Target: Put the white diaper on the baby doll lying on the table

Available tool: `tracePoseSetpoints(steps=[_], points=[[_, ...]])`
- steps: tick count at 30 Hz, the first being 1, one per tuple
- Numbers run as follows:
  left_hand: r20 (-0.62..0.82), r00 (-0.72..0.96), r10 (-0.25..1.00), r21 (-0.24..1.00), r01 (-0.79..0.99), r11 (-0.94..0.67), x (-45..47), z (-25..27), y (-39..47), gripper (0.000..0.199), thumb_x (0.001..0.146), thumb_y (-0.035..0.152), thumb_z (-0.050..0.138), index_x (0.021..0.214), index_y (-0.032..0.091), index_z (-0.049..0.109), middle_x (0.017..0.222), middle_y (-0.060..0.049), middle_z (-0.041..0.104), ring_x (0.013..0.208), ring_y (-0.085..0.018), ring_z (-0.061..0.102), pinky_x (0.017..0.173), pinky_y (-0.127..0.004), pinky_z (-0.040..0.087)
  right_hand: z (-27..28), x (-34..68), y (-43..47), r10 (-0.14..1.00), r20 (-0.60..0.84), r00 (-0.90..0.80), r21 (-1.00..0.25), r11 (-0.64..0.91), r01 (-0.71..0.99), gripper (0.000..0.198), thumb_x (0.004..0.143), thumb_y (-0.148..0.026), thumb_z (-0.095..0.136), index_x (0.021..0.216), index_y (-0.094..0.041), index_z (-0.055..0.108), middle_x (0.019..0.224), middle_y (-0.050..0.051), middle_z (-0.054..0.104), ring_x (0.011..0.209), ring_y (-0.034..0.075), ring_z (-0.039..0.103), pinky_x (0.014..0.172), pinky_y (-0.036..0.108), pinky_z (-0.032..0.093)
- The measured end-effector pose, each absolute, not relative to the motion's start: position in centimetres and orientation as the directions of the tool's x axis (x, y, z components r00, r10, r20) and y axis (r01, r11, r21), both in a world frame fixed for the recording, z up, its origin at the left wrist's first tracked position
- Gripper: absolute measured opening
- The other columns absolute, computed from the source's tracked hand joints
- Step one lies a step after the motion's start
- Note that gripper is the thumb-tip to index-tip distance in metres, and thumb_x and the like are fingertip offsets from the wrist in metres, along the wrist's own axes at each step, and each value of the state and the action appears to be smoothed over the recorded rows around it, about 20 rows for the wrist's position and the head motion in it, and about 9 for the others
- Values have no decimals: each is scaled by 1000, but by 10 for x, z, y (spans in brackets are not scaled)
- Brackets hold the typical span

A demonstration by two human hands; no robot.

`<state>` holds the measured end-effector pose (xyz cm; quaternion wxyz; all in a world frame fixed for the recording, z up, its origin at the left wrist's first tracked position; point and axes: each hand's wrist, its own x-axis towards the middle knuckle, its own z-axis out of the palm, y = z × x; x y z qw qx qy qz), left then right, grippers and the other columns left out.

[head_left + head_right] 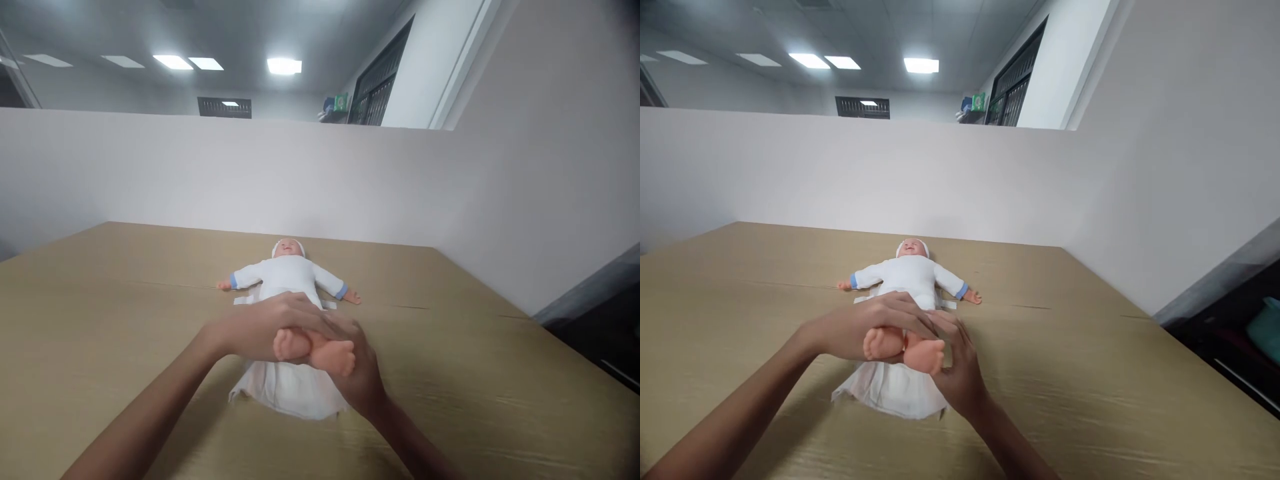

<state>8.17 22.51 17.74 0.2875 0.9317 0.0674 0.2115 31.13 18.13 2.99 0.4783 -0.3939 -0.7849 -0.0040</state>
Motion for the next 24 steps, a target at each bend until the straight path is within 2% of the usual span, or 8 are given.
tracePoseSetpoints(steps=[3,5,8,10,13,16,18,24], points=[[352,884,308,539,78,-839,59,161,214,51,98,25,68,149,33,64,152,-4,66,139,-31,61,118,-47,50,41,320,179,603,754,-260,-387,728,565,54,92,-17,57,145,-26,54,133,14,67,126,34,68,106,49,60],[326,891,317,517,112,-848,40,147,209,55,97,22,68,151,32,62,153,-7,65,138,-30,61,118,-48,51,45,333,175,613,716,-335,-382,745,547,55,87,-17,60,142,-25,60,135,16,67,126,36,67,105,48,60],[313,894,319,433,165,-886,11,123,206,42,96,21,70,138,28,68,139,-9,73,135,-31,63,120,-52,49,45,355,171,579,687,-438,-342,790,509,49,85,-19,60,132,-27,67,136,13,67,125,33,68,103,44,60],[333,881,336,370,205,-906,-4,104,206,29,97,22,69,126,25,70,137,-11,74,139,-32,61,123,-53,46,39,366,170,521,692,-500,-272,830,487,47,82,-15,57,126,-28,66,136,9,68,127,29,67,108,45,58],[346,893,287,271,198,-942,-19,76,207,33,95,27,69,128,23,66,143,-14,71,146,-35,56,127,-56,42,29,373,173,452,653,-607,-151,864,480,48,78,-6,51,121,-25,64,146,8,65,140,25,60,120,48,49],[320,918,235,174,187,-967,-25,53,209,48,96,37,66,142,22,58,152,-17,65,151,-37,52,130,-60,38,21,374,178,438,570,-695,-75,870,487,47,81,0,47,116,-25,64,153,6,63,149,22,52,124,47,46],[312,924,221,133,188,-973,-27,43,209,50,99,40,63,145,22,57,155,-17,63,153,-37,50,131,-61,36,19,374,180,434,540,-721,-46,871,490,45,85,3,46,115,-25,65,154,4,63,151,21,51,123,45,47],[279,934,222,115,198,-974,-29,36,211,51,102,43,61,147,19,57,160,-17,59,157,-36,45,133,-60,33,21,378,178,492,456,-742,-114,859,499,43,91,2,49,119,-25,67,157,4,60,153,22,47,119,43,51]])
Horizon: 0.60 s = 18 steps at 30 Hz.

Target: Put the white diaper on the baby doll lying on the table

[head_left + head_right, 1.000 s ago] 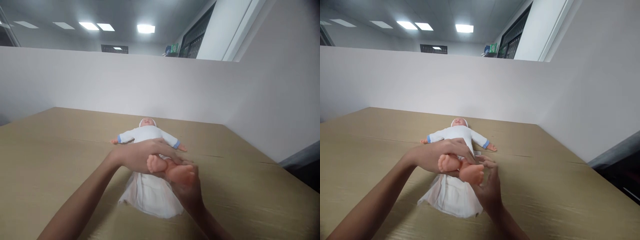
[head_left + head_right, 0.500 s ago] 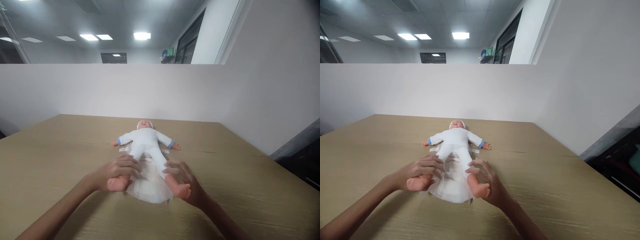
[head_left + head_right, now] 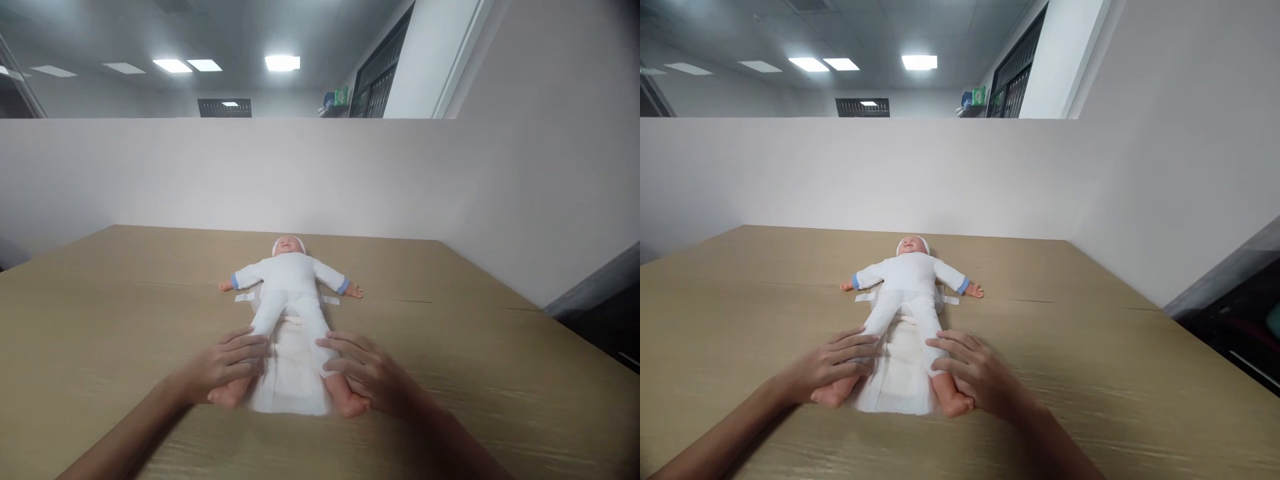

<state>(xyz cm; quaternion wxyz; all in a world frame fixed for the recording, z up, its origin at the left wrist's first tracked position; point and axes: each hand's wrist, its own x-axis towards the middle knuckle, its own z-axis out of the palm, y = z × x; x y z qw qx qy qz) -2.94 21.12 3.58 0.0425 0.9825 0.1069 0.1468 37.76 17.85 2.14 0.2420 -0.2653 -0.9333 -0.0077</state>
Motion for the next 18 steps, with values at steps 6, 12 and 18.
tracePoseSetpoints(steps=[6,12,18], points=[[281,903,324,116,303,-946,-34,35,208,55,88,35,78,140,26,63,168,-15,49,160,-43,37,129,-67,36,23,385,179,563,367,-740,-284,826,488,48,97,-1,45,129,-28,69,159,3,59,155,21,45,121,42,49],[265,882,389,176,352,-919,-34,32,203,64,88,28,76,148,28,57,169,-13,47,156,-45,39,121,-64,48,36,378,165,657,336,-675,-392,749,535,39,110,-20,44,137,-35,68,158,1,60,153,22,48,124,46,46],[319,863,391,220,334,-917,-31,30,203,54,92,28,74,144,29,61,167,-10,50,157,-42,39,121,-58,49,31,336,135,666,460,-587,-122,702,701,66,85,-43,82,146,-25,62,157,10,58,147,38,50,125,60,36]])
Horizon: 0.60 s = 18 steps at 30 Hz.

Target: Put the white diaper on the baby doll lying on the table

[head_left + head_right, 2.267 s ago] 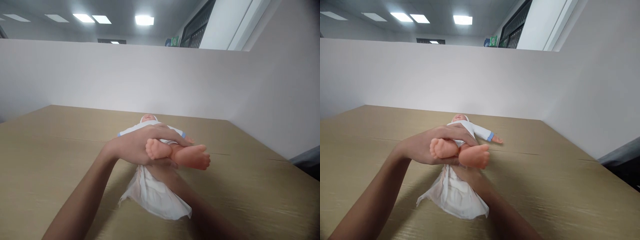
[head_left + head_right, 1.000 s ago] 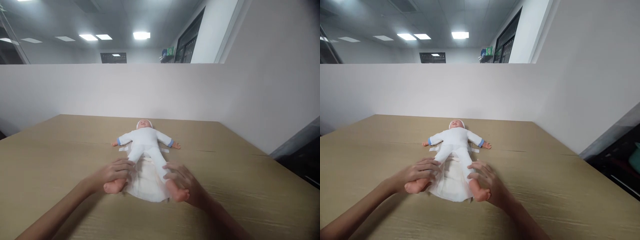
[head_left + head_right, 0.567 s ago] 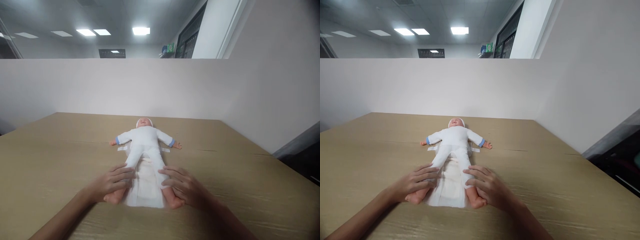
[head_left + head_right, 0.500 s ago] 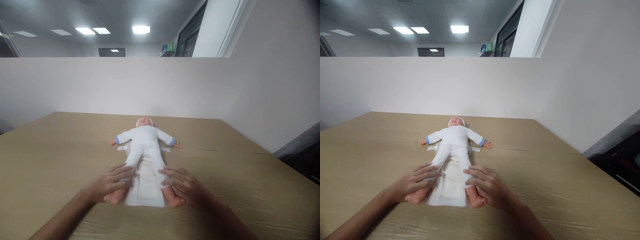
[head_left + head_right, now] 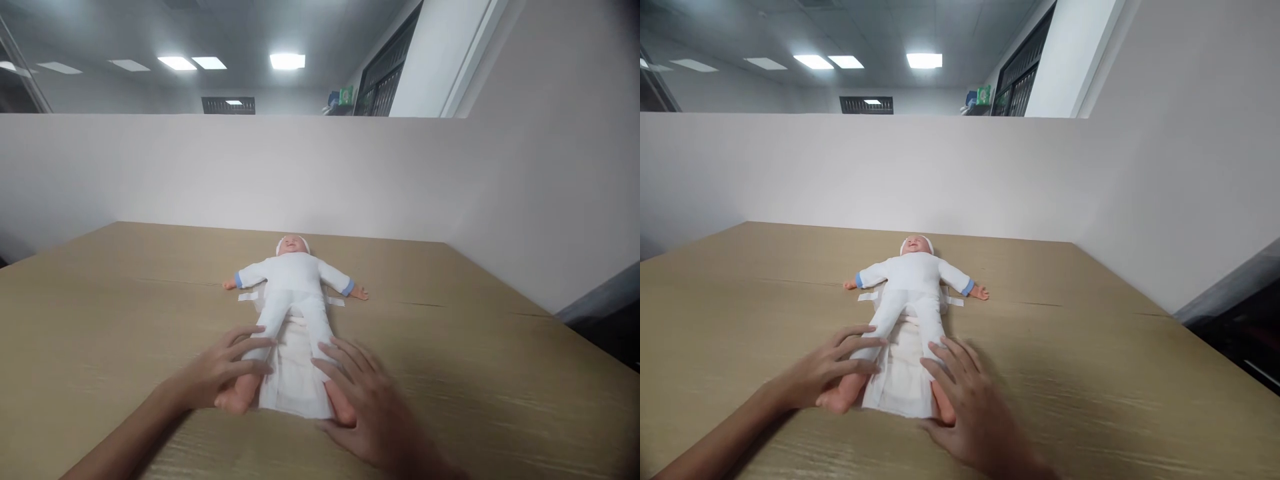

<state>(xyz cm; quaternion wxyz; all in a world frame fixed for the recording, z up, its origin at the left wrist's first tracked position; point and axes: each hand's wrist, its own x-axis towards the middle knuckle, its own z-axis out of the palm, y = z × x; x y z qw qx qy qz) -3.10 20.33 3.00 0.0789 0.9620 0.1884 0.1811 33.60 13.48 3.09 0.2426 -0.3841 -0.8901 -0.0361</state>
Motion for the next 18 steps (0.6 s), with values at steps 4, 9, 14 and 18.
tracePoseSetpoints(steps=[4,9,14,18], points=[[320,855,408,272,330,-904,-32,30,203,51,94,34,74,144,31,62,168,-9,49,158,-42,36,121,-59,47,18,319,130,659,556,-507,-97,657,748,48,92,-11,58,136,-26,68,150,4,64,144,31,53,115,47,47],[342,838,426,381,291,-878,-32,30,201,55,99,46,72,150,31,56,166,-10,51,159,-40,34,124,-57,44,18,316,137,641,630,-438,-111,633,766,44,97,-1,44,126,-22,69,127,5,76,117,24,71,98,36,56],[407,804,433,404,266,-875,-29,28,196,59,99,41,73,152,30,48,163,-12,52,159,-39,35,125,-56,43,22,316,151,673,678,-296,-170,535,828,33,109,-17,38,113,-18,71,89,6,77,73,24,74,60,33,51],[457,791,407,380,240,-893,-24,26,186,44,101,41,69,141,28,56,153,-16,56,157,-40,37,124,-57,43,27,316,157,740,643,-199,-293,477,828,40,115,-32,34,109,-17,71,71,4,72,57,24,67,52,33,40]])
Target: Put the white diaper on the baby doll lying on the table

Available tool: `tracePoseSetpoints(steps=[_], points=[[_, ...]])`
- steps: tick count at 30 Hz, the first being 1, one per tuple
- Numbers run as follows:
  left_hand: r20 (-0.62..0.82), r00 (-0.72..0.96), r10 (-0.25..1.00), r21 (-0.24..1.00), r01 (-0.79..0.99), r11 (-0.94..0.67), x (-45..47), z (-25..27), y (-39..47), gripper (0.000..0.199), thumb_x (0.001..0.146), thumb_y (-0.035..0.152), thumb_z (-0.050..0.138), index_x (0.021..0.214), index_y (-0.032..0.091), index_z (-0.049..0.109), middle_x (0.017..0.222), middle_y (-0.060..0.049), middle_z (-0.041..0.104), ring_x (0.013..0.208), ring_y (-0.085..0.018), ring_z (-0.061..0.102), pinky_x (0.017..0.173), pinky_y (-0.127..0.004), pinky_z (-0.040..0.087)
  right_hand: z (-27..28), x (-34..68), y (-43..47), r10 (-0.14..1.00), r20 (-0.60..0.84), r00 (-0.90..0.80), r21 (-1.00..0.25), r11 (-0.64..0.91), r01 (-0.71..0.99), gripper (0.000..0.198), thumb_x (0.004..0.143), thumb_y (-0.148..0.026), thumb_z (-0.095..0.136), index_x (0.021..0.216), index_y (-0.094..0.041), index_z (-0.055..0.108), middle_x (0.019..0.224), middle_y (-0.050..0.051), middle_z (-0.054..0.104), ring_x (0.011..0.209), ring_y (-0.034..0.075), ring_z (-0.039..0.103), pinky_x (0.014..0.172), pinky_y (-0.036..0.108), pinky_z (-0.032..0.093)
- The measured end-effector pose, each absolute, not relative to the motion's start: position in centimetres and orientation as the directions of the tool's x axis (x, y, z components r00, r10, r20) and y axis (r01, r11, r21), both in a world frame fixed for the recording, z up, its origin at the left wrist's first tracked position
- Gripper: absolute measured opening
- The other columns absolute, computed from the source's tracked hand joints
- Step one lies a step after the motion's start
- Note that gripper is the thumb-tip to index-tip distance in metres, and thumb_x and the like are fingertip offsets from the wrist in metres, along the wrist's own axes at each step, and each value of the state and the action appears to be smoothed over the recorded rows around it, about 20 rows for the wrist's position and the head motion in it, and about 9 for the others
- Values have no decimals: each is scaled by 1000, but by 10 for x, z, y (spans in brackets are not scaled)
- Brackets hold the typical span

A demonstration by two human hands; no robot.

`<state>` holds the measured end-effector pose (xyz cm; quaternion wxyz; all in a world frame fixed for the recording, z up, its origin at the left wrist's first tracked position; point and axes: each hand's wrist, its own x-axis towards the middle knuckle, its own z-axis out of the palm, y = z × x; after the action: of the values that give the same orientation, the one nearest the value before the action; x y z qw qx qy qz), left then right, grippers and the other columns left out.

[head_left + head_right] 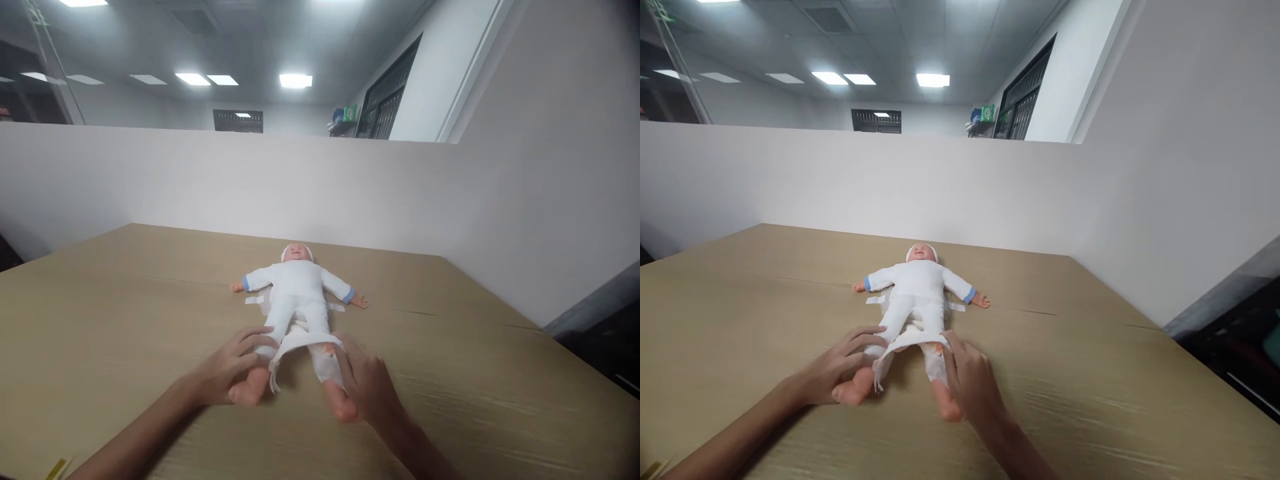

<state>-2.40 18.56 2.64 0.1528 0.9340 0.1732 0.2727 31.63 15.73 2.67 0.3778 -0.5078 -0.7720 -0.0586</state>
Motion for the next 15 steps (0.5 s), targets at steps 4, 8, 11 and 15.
tracePoseSetpoints(steps=[4,8,11,15], points=[[488,770,410,394,225,-891,-23,26,162,38,103,50,64,133,27,60,144,-18,59,153,-42,40,120,-58,45,41,316,154,848,511,-142,-501,428,752,42,115,-44,34,100,-21,66,64,1,65,52,22,59,53,31,34],[460,772,439,412,252,-875,-27,24,130,45,99,48,71,137,27,58,146,-18,56,151,-41,41,122,-57,43,68,316,153,860,481,-169,-559,450,696,42,114,-47,37,83,-24,54,66,0,57,59,20,52,60,31,33],[423,797,430,368,283,-886,-29,26,111,46,95,37,77,135,27,58,147,-17,56,148,-38,44,121,-52,46,88,316,164,828,516,-219,-536,512,671,40,113,-47,38,82,-23,49,76,1,59,71,21,53,70,32,35],[393,809,437,339,314,-887,-29,31,101,40,95,23,76,132,26,60,141,-15,61,149,-35,45,121,-48,49,98,312,189,876,414,-247,-617,470,631,43,111,-53,39,81,-24,44,71,-2,52,68,19,50,69,32,32]])
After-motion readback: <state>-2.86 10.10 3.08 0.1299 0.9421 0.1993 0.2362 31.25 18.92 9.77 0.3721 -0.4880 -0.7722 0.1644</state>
